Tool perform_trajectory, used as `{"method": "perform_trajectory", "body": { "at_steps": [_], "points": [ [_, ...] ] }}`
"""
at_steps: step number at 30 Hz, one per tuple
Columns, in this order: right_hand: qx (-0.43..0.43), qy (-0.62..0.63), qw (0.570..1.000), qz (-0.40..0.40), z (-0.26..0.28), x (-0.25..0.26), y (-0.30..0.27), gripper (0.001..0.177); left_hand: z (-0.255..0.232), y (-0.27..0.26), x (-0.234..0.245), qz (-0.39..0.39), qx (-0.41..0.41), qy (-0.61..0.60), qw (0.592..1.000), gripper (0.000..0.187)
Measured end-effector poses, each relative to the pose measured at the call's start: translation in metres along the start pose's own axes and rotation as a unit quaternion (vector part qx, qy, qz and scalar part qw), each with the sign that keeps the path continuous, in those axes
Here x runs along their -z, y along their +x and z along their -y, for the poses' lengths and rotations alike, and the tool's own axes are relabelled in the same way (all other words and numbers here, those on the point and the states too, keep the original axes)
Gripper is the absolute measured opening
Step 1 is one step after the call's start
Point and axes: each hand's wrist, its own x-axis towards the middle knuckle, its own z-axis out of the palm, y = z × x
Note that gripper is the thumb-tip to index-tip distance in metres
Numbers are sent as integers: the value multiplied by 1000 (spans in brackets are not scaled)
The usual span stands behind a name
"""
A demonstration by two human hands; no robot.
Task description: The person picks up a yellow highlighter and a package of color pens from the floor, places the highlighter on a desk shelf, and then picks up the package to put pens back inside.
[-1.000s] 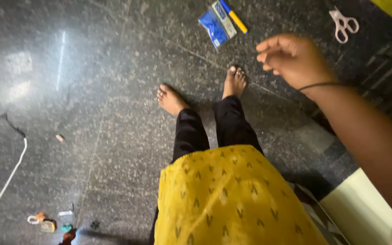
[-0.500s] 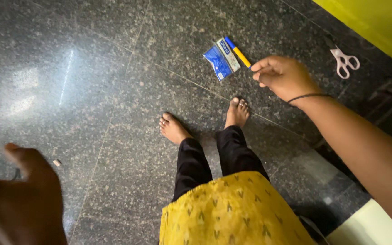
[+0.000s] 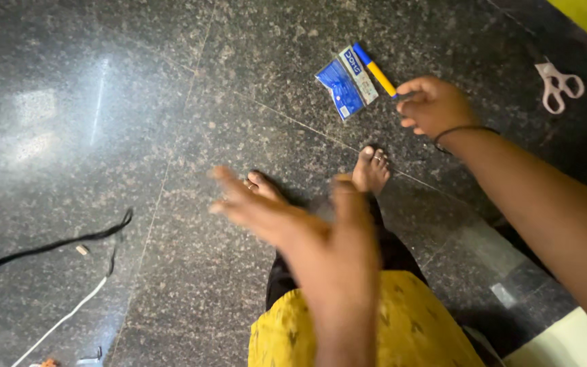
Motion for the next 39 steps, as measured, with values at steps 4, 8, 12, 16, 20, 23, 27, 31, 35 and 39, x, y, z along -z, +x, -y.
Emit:
{"method": "perform_trajectory", "body": {
  "at_steps": [4,8,12,16,20,23,27,31,35,39],
  "points": [
    [31,-44,998,-10,-21,3,32,42,23,22,-42,82,-153,-181,968,84],
    [79,-173,980,-54,-41,-9,67,51,45,62,-71,176,18,-342,923,63],
    [147,-216,962,-77,-57,-21,102,58,57,81,-85,203,63,-399,892,55],
    [173,-243,950,-92,-61,-31,128,60,68,94,-99,204,86,-351,910,50],
    [145,-241,954,-109,-62,-37,148,65,82,118,-118,217,91,-332,913,48],
    [170,-233,949,-128,-65,-36,165,67,101,153,-133,190,-4,-148,971,48],
    [208,-269,927,-158,-69,-39,177,73,125,210,-162,136,-132,53,980,49],
    [200,-317,913,-159,-70,-48,180,71,132,261,-178,205,-114,258,937,59],
    [226,-349,897,-151,-63,-56,173,61,120,303,-183,221,-105,332,911,70],
    [248,-357,891,-135,-55,-66,166,49,108,331,-185,190,-123,296,928,75]
  ]
}}
